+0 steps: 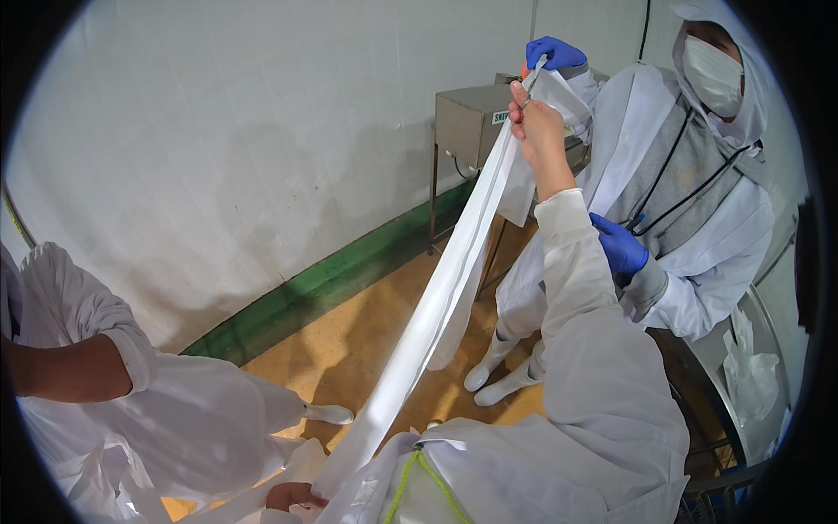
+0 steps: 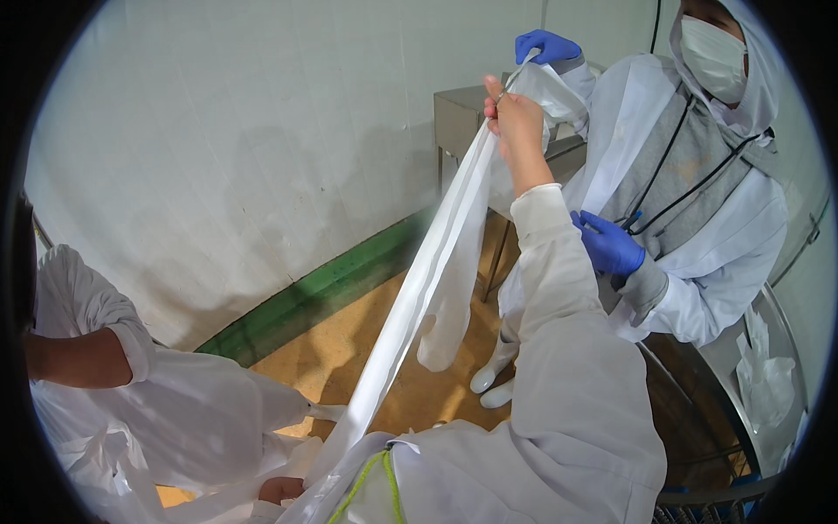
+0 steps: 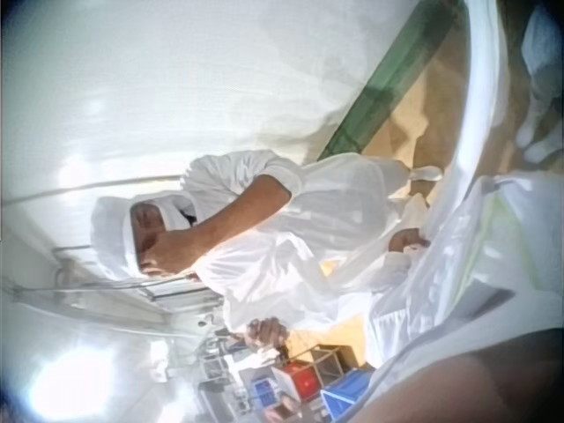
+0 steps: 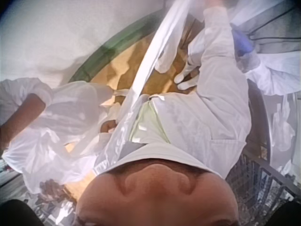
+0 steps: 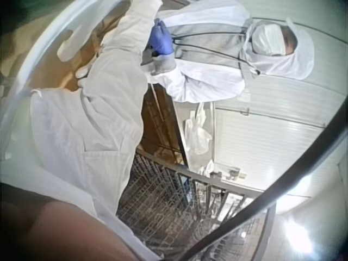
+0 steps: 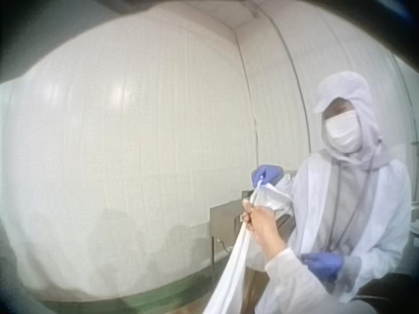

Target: The person cuts a long white plastic sheet with scissors, then lays it flat on a stainless steel table. They smooth the sheet, fold it, and apply tape to secure the edges. Another person in protective gear assists by holding the sheet.

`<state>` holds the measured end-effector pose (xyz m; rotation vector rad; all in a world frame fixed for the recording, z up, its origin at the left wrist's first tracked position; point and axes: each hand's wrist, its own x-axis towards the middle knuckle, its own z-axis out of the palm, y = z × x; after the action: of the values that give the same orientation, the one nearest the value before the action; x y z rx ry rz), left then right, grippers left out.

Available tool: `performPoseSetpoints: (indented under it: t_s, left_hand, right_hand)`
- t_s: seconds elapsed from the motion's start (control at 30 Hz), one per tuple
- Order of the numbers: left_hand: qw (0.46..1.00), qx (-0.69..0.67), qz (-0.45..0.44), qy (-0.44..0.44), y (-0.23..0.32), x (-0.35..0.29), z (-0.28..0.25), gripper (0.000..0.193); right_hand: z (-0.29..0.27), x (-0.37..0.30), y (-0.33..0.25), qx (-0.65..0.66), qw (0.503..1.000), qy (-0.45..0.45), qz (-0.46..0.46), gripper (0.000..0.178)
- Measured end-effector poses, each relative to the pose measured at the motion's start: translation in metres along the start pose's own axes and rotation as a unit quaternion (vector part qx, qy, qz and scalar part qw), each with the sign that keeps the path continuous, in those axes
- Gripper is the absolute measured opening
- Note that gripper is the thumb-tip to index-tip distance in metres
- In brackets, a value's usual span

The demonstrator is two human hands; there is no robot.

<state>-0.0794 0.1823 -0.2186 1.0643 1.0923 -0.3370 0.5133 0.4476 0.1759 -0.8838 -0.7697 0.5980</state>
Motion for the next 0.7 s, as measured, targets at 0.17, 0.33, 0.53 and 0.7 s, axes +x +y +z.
performPoseSetpoints:
  t_s: [0.17, 0.33, 0.53, 0.7]
  left_hand:
    - [1.0, -0.002, -0.003, 0.004, 0.004, 0.0, -0.006, 0.059]
    - [1.0, -0.004, -0.006, 0.009, 0.006, -0.001, -0.009, 0.058]
    - [1.0, -0.008, -0.015, 0.018, 0.011, 0.0, -0.007, 0.057]
    - [0.999, -0.01, -0.02, 0.024, 0.011, 0.0, -0.004, 0.057]
  right_hand:
    - [-0.004, -0.005, 0.008, 0.02, 1.0, -0.011, -0.02, 0.035]
    - [-0.012, -0.002, -0.002, -0.006, 0.999, -0.026, -0.032, 0.028]
    - [-0.016, -0.007, -0.009, 0.023, 0.998, -0.03, -0.04, 0.027]
    - [-0.019, -0.012, -0.011, 0.026, 0.999, -0.019, -0.039, 0.027]
